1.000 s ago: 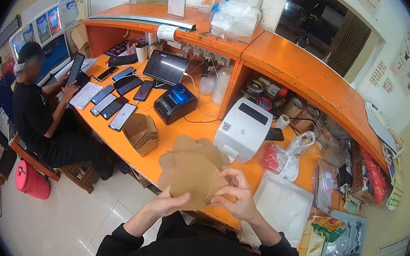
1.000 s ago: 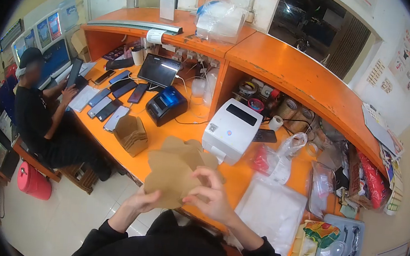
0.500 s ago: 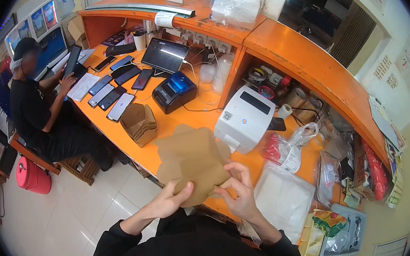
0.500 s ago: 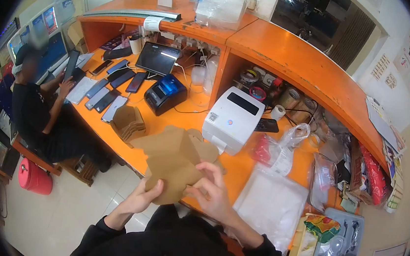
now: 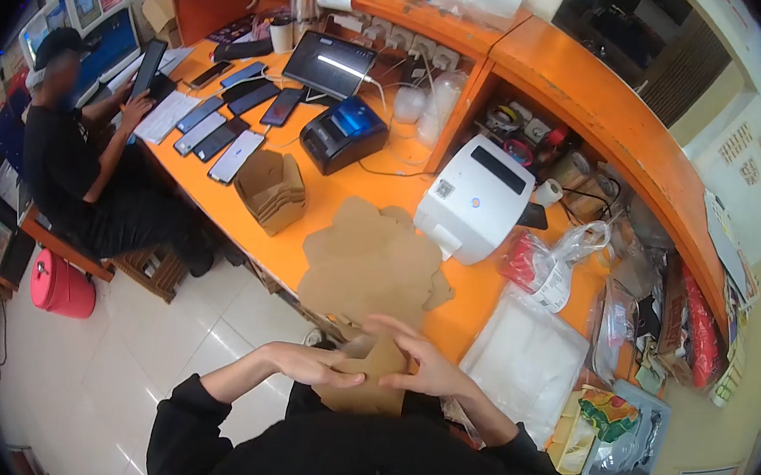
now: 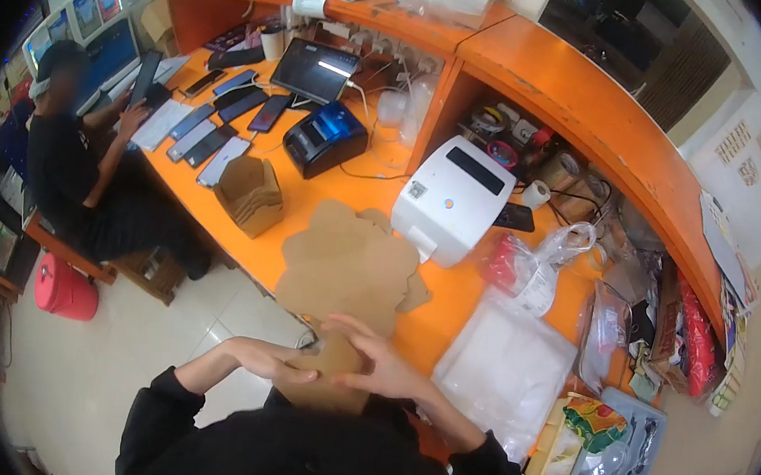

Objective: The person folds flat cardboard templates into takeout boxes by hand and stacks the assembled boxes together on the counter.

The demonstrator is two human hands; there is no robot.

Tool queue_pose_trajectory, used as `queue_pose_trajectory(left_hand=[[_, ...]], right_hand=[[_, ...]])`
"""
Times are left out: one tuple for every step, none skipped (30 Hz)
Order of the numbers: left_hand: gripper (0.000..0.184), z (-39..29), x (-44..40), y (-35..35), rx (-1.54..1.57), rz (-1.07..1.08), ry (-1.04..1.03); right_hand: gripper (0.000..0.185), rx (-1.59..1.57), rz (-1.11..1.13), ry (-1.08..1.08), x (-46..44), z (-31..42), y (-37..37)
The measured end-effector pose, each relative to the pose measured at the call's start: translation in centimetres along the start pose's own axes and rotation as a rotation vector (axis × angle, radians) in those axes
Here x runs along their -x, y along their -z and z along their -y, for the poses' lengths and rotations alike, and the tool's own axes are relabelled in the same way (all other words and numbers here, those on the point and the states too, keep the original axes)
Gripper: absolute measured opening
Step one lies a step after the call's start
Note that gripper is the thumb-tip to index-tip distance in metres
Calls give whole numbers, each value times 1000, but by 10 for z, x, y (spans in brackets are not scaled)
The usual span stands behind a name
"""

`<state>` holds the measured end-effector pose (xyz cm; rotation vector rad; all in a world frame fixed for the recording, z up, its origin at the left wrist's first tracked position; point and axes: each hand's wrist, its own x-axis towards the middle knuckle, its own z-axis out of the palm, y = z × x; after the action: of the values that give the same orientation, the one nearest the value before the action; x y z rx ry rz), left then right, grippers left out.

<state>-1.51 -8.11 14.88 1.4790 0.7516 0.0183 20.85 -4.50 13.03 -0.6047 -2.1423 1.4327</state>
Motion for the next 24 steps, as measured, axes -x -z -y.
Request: queue_pose_trajectory(left_hand=[[59, 11, -4, -6, 223, 1, 12], [58, 25, -8, -12, 444, 4, 24], [58, 40, -14, -16, 663, 6, 36], [61, 58, -17, -18, 928, 20, 105], [60, 71, -20, -22, 1121, 138, -100], [60, 83, -23, -26, 1302, 256, -314], [61, 97, -25, -30, 1469, 376, -537], [57, 116, -26, -38, 1466, 300, -415], [57, 103, -25, -39, 1329, 107, -282], [57, 76, -22, -43, 1185, -79, -149], [57, 54, -20, -45, 1034, -256, -17], [57, 41, -21, -43, 1125, -295, 56], [52, 35, -21, -46, 1047, -368, 32], [47, 29, -20, -50, 966, -438, 8], [43, 27, -20, -52, 883, -505, -19], [41, 26, -20, -52, 843, -492, -17], [39, 27, -20, -51, 802, -479, -16], [38, 26, -20, -50, 761, -466, -13], [38, 25, -20, -49, 779, -455, -8], [38, 23, -21, -48, 797, -446, -5], [38, 23, -21, -48, 814, -438, -3], [38, 23, -21, -48, 803, -423, -4], [39, 25, -20, -47, 791, -412, -8], [40, 26, -20, -45, 780, -404, -13]], right_hand=[[44, -157, 85, -35, 4, -6, -1], [39, -149, 133, -221, 8, -8, 2], [34, -138, 182, -407, 12, -10, 8], [30, -132, 130, -485, 15, -11, 6], [27, -130, 77, -562, 18, -13, 5], [24, -132, -77, -531, 23, -15, -3], [22, -107, -193, -448, 24, -14, -11], [20, -72, -306, -364, 25, -13, -19], [19, -12, -380, -235, 23, -7, -30], [19, 48, -450, -109, 23, -3, -36], [21, 133, -405, -28, 24, -1, -36], [24, 217, -359, 53, 23, 0, -33], [27, 301, -312, 133, 23, 0, -30], [31, 376, -221, 172, 24, 0, -25], [34, 452, -129, 213, 25, -1, -17], [38, 527, -34, 255, 27, -1, -10], [39, 584, 21, 261, 28, 0, -4], [40, 640, 76, 266, 29, 2, 1], [41, 694, 131, 271, 30, 4, 5], [41, 668, 142, 292, 31, 3, 9], [40, 643, 152, 315, 30, 1, 12], [39, 621, 163, 344, 29, -3, 14], [39, 564, 150, 368, 29, -8, 15], [39, 506, 141, 395, 29, -15, 15]])
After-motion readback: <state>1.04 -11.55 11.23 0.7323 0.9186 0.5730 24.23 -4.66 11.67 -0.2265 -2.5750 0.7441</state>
